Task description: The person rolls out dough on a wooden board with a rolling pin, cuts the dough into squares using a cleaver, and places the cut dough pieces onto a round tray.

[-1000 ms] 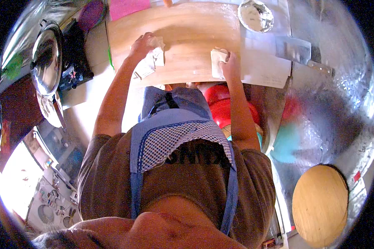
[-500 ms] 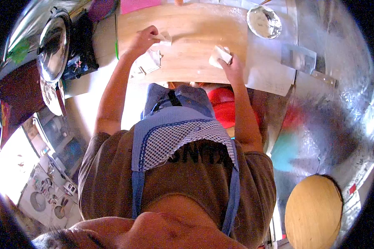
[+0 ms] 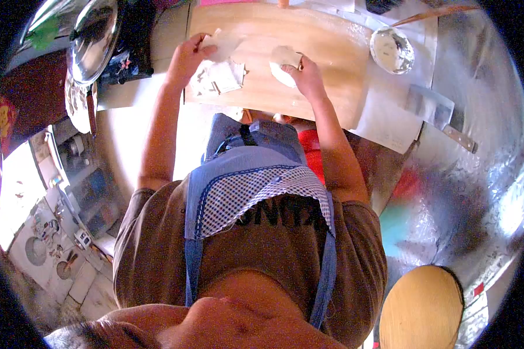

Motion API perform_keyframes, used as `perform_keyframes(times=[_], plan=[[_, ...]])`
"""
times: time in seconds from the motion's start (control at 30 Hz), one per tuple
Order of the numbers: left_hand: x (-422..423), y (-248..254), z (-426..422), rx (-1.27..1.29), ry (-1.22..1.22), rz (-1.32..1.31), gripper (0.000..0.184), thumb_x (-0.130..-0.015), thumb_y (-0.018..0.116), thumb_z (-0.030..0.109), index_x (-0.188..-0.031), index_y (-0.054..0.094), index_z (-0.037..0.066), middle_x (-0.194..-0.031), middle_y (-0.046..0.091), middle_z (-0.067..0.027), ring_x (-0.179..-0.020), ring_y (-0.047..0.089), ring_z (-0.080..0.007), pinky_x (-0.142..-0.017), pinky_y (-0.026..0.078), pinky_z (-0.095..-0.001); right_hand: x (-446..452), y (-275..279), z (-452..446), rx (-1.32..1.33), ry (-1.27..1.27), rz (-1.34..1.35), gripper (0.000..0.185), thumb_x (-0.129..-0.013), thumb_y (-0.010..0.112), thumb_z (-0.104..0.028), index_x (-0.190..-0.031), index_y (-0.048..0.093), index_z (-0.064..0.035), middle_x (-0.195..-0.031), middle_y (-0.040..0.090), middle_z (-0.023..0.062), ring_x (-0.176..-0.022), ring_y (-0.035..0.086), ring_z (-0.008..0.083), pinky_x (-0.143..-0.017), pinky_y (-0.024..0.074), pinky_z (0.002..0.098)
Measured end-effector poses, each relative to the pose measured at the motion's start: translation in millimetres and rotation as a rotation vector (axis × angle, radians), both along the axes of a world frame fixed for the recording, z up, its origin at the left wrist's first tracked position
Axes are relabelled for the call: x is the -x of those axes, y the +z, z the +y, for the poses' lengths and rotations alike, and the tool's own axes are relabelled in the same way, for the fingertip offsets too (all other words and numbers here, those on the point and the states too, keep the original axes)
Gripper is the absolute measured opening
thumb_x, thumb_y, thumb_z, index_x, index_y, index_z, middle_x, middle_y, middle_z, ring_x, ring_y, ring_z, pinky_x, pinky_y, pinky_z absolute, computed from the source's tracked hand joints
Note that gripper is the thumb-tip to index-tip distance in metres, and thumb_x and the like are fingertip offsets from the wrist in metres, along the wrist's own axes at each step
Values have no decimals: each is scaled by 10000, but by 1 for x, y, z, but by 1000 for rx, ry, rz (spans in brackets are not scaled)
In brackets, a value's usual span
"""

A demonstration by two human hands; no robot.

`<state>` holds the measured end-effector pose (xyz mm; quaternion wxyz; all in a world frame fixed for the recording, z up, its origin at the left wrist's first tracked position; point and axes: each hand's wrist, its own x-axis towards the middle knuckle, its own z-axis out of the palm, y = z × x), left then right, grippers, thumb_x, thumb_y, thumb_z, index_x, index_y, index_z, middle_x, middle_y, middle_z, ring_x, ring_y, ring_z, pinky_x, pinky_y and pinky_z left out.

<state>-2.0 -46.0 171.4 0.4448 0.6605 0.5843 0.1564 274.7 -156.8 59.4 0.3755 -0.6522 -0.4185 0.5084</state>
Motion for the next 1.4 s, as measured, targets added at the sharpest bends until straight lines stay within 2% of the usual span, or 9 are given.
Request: perform_keyframes(times=[0.17,0.27,0.5,0.57,0.83,0.97,1.03,1.2,1.4], plan=[[57,-46,-33,396,24,-307,346,-853,683,94,-1161,617,-50,-962,666,-55,-870,605,-139,-784,495,-284,40,8,17,-38,211,82,350,-832,738,-149,-1132,647,6,-994,719,108,-901,666,154,-809,516,321],[99,-119,-33,296,-47,58,346,-827,683,130,-1152,641,21,-960,692,-105,-836,644,-260,-773,513,-376,94,9,30,77,270,390,340,-838,741,-167,-1127,654,-10,-1018,716,98,-912,659,148,-809,515,309],[112,-164,-50,-393,74,380,313,-700,772,179,-977,659,86,-1111,580,-115,-1062,525,-353,-937,423,-450,183,-46,48,-345,269,-555,331,-722,772,-146,-1010,667,-23,-1073,614,142,-964,597,358,-866,491,452],[108,-163,-52,-358,93,358,534,-654,815,163,-1134,591,99,-1155,546,-134,-1102,495,-357,-969,407,-447,185,-40,47,-373,306,-732,363,-695,793,-149,-1011,656,-34,-1112,600,127,-1015,572,350,-924,454,447],[109,-161,-34,-3,-65,444,540,-670,814,278,-1142,608,114,-1166,571,-119,-1099,539,-347,-972,437,-418,206,-61,66,44,272,-722,435,-657,837,-214,-997,636,-32,-1046,648,162,-1023,585,352,-914,465,442],[119,-156,-42,-376,-203,335,478,-678,781,245,-1107,618,107,-1116,611,-96,-1110,543,-333,-971,440,-404,194,-44,59,-23,465,-888,490,-657,839,-287,-1021,653,-17,-1056,657,166,-1039,590,347,-914,481,433],[126,-163,-43,-388,-245,30,440,-697,752,205,-1103,605,116,-1033,645,-119,-1043,588,-331,-923,467,-412,184,-58,51,-376,379,-723,498,-661,839,-244,-1067,658,-19,-1023,655,146,-1046,588,333,-931,478,419],[135,-156,-44,19,198,-181,443,-781,753,214,-1153,576,51,-980,696,-178,-926,687,-323,-824,541,-402,159,-44,41,41,-208,235,447,-755,802,-115,-1152,636,4,-1038,699,59,-900,660,146,-798,523,293],[152,-99,-51,504,532,-901,404,-833,721,89,-1184,557,-26,-1021,668,-120,-929,669,-235,-806,564,-379,150,-9,70,-136,-265,592,441,-815,726,-48,-1230,583,0,-1161,651,71,-1046,622,184,-918,493,328]])
